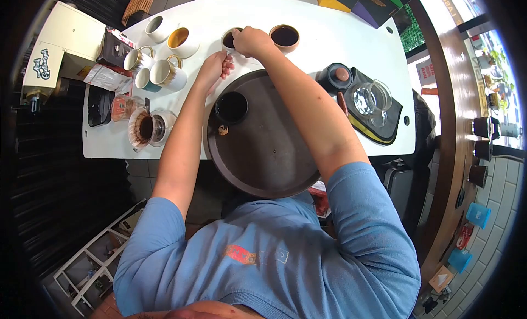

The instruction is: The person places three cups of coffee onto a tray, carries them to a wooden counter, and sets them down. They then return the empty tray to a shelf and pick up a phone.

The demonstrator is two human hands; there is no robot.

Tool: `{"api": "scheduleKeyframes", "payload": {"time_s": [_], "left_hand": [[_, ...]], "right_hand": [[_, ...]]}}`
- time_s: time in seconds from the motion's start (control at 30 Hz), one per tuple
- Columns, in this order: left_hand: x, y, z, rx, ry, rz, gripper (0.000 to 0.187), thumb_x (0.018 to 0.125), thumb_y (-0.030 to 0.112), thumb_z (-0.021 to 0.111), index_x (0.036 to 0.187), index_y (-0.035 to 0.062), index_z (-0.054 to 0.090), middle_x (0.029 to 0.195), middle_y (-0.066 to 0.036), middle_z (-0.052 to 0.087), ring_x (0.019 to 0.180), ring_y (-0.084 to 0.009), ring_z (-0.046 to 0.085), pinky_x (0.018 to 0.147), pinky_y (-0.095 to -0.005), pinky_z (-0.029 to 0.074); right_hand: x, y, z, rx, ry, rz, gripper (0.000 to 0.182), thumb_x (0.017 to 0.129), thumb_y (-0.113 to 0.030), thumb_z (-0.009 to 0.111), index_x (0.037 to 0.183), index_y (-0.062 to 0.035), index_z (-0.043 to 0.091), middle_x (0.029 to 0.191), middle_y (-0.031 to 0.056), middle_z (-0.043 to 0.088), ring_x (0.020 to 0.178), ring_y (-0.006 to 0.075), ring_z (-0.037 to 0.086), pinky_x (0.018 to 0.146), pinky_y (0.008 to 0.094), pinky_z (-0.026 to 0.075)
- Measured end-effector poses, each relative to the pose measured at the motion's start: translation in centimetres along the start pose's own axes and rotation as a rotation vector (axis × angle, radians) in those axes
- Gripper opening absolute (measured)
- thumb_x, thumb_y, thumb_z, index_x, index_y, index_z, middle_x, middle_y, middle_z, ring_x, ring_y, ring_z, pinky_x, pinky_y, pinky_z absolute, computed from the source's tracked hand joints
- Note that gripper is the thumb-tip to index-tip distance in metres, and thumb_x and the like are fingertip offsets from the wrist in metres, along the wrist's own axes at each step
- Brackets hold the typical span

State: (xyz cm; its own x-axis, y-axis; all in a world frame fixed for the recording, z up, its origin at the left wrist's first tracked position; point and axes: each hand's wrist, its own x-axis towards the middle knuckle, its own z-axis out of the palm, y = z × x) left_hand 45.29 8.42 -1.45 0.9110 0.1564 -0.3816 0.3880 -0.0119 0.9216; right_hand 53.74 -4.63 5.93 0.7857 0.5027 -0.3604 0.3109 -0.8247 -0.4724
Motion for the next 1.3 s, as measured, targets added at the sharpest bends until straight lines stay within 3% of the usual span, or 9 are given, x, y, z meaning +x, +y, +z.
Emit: {"api": "scheduleKeyframes", "payload": {"time_s": [0.13,0.2,0.5,0.67,0.9,1.03,1.1,1.17,1.3], "left_hand": [[0.0,0.1,0.1,-0.028,0.013,-0.015,0.034,0.101,0.032,0.035,0.093,0.0042,0.054,0.074,-0.001,0.056,0.059,-0.0066,0.047,0.053,-0.0220,0.038],[-0.4,0.2,0.2,-0.034,0.030,0.002,0.034,0.101,0.031,0.036,0.094,0.0038,0.054,0.074,-0.002,0.056,0.059,-0.0069,0.046,0.053,-0.0223,0.038],[-3.5,3.1,-0.3,-0.021,0.089,0.112,0.036,0.100,0.034,0.038,0.093,0.0038,0.058,0.075,-0.002,0.056,0.061,-0.0067,0.046,0.054,-0.0219,0.039],[-7.2,5.9,-0.4,-0.099,0.028,0.152,0.034,0.100,0.033,0.043,0.094,0.0034,0.059,0.077,-0.002,0.058,0.065,-0.0075,0.048,0.058,-0.0217,0.038],[-13.4,8.0,2.0,-0.170,-0.027,0.137,0.034,0.100,0.034,0.045,0.096,0.0033,0.059,0.079,-0.003,0.061,0.068,-0.0075,0.051,0.060,-0.0215,0.039],[-16.4,7.5,3.7,-0.141,-0.077,0.135,0.033,0.100,0.034,0.045,0.096,0.0047,0.060,0.077,-0.002,0.061,0.065,-0.0063,0.050,0.058,-0.0196,0.038],[-17.7,6.8,4.6,-0.135,-0.091,0.134,0.032,0.100,0.034,0.045,0.096,0.0051,0.060,0.076,-0.002,0.061,0.064,-0.0052,0.050,0.056,-0.0187,0.037],[-18.6,5.9,5.5,-0.198,-0.119,0.114,0.032,0.100,0.033,0.044,0.096,0.0050,0.059,0.077,-0.002,0.061,0.064,-0.0045,0.049,0.056,-0.0183,0.037],[-19.8,3.7,7.1,-0.201,-0.168,0.104,0.032,0.101,0.033,0.042,0.096,0.0062,0.059,0.076,0.000,0.059,0.064,-0.0032,0.046,0.056,-0.0171,0.035]], "right_hand": [[-0.6,0.4,0.1,-0.068,0.147,-0.104,0.048,0.099,-0.027,0.027,0.111,0.0033,0.062,0.089,0.0220,0.066,0.087,0.0332,0.065,0.079,0.0449,0.051],[-0.6,0.4,0.2,0.111,0.159,-0.043,0.054,0.099,-0.033,0.027,0.107,0.0074,0.062,0.103,0.0264,0.064,0.099,0.0387,0.061,0.087,0.0464,0.047],[-2.3,-0.3,-1.0,0.205,0.267,-0.104,0.060,0.098,-0.040,0.030,0.107,0.0102,0.061,0.105,0.0306,0.062,0.101,0.0424,0.060,0.093,0.0448,0.044],[-4.9,-0.1,-2.8,0.331,0.343,-0.138,0.059,0.096,-0.048,0.035,0.117,0.0016,0.060,0.108,0.0258,0.064,0.108,0.0395,0.058,0.097,0.0430,0.041],[-13.2,0.8,-5.4,0.385,0.325,-0.175,0.059,0.095,-0.051,0.040,0.116,0.0000,0.063,0.077,0.0144,0.067,0.077,0.0256,0.066,0.077,0.0376,0.048],[-16.5,2.5,-5.0,0.350,0.415,-0.221,0.058,0.095,-0.050,0.041,0.114,0.0005,0.064,0.081,0.0157,0.068,0.081,0.0262,0.066,0.079,0.0371,0.048],[-18.6,2.9,-5.1,0.331,0.400,-0.213,0.057,0.096,-0.049,0.041,0.114,0.0000,0.064,0.085,0.0169,0.068,0.085,0.0272,0.066,0.081,0.0367,0.048],[-21.4,2.3,-5.5,0.324,0.257,-0.043,0.057,0.096,-0.049,0.042,0.113,-0.0003,0.064,0.086,0.0181,0.068,0.086,0.0286,0.066,0.081,0.0370,0.048],[-23.0,4.5,-3.2,0.382,0.298,-0.072,0.052,0.096,-0.045,0.044,0.108,0.0002,0.065,0.081,0.0195,0.067,0.082,0.0304,0.066,0.079,0.0377,0.048]]}}
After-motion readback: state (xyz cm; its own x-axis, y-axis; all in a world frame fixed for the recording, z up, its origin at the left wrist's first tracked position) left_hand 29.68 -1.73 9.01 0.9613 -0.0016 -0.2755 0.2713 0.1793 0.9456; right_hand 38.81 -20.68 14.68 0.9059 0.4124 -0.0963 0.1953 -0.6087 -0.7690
